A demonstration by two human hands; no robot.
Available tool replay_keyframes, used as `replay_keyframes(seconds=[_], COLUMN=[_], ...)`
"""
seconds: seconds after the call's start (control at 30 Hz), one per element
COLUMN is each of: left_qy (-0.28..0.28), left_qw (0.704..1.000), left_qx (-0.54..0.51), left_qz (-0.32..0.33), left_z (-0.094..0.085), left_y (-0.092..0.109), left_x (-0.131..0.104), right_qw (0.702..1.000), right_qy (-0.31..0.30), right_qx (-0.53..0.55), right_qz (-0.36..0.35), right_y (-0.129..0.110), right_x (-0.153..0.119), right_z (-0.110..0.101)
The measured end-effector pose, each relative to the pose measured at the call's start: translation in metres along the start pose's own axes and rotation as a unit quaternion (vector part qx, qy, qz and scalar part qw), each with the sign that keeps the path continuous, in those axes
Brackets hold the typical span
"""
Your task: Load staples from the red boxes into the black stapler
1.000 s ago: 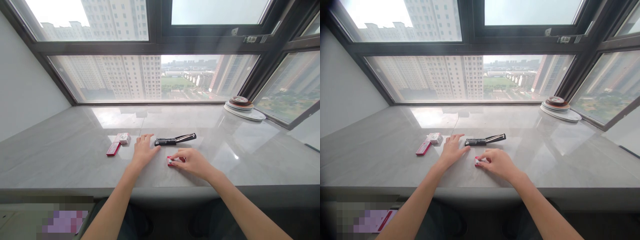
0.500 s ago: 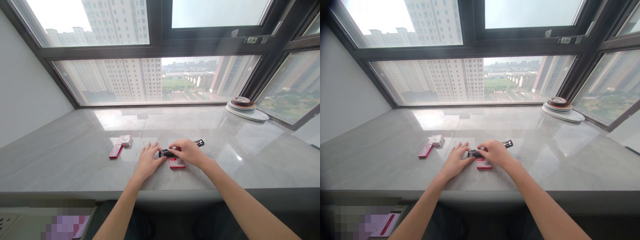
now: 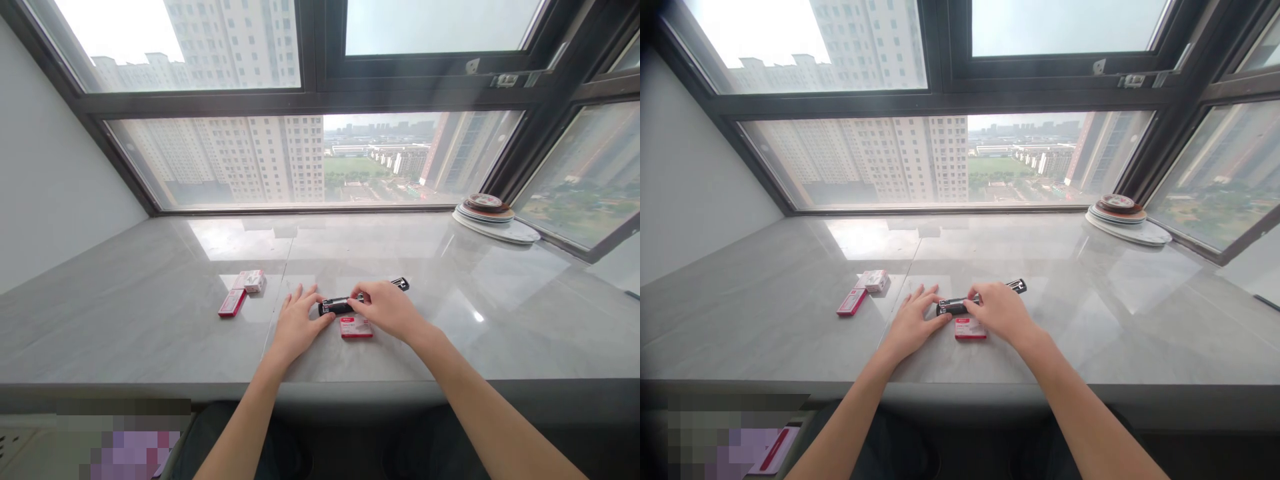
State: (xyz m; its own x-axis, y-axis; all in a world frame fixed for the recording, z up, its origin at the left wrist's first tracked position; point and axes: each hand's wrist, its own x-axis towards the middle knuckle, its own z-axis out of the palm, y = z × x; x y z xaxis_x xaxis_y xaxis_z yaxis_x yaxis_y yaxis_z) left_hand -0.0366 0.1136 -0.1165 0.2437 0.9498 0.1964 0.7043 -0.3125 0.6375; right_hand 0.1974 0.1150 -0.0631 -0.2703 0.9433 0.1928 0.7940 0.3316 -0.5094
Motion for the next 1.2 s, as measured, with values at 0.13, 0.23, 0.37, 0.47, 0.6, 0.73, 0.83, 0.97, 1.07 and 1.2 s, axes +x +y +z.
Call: replay_keyframes(seconds=[0.13,0.23,0.37,0.47,0.6,0.73,0.83,0.97,1.07,1.2], left_qy=[-0.006,-0.007,-0.007,-0.005,-0.003,0.004,0.008,0.007,0.005,0.007], left_qw=[1.000,1.000,1.000,1.000,1.000,1.000,1.000,1.000,1.000,1.000], left_qx=[-0.003,-0.006,-0.012,-0.015,-0.013,-0.006,-0.005,0.002,0.003,-0.003], left_qz=[-0.007,-0.010,-0.015,-0.019,-0.019,-0.011,-0.004,-0.002,-0.003,-0.003], left_z=[0.000,-0.001,-0.001,-0.001,0.000,0.001,0.002,0.003,0.002,0.003], left_y=[0.001,0.001,0.001,0.002,0.002,0.000,-0.001,-0.002,-0.002,-0.002], left_x=[0.000,0.000,0.000,0.000,0.000,0.000,0.000,0.000,0.000,0.000], right_qw=[0.998,0.987,0.947,0.933,0.943,0.963,0.968,0.966,0.975,0.979], right_qy=[-0.036,-0.062,-0.092,-0.064,-0.040,-0.063,-0.091,-0.110,-0.066,-0.060], right_qx=[0.060,0.149,0.293,0.322,0.304,0.248,0.223,0.228,0.204,0.180], right_qz=[0.006,0.023,0.098,0.147,0.128,0.079,0.070,0.054,0.050,0.069], right_y=[-0.006,-0.004,0.021,0.042,0.042,0.015,-0.001,-0.009,-0.011,-0.013], right_x=[-0.006,-0.014,-0.035,-0.049,-0.050,-0.030,-0.015,-0.009,-0.011,-0.008], right_z=[0.005,0.008,-0.002,-0.013,-0.017,-0.005,0.008,0.020,0.020,0.018])
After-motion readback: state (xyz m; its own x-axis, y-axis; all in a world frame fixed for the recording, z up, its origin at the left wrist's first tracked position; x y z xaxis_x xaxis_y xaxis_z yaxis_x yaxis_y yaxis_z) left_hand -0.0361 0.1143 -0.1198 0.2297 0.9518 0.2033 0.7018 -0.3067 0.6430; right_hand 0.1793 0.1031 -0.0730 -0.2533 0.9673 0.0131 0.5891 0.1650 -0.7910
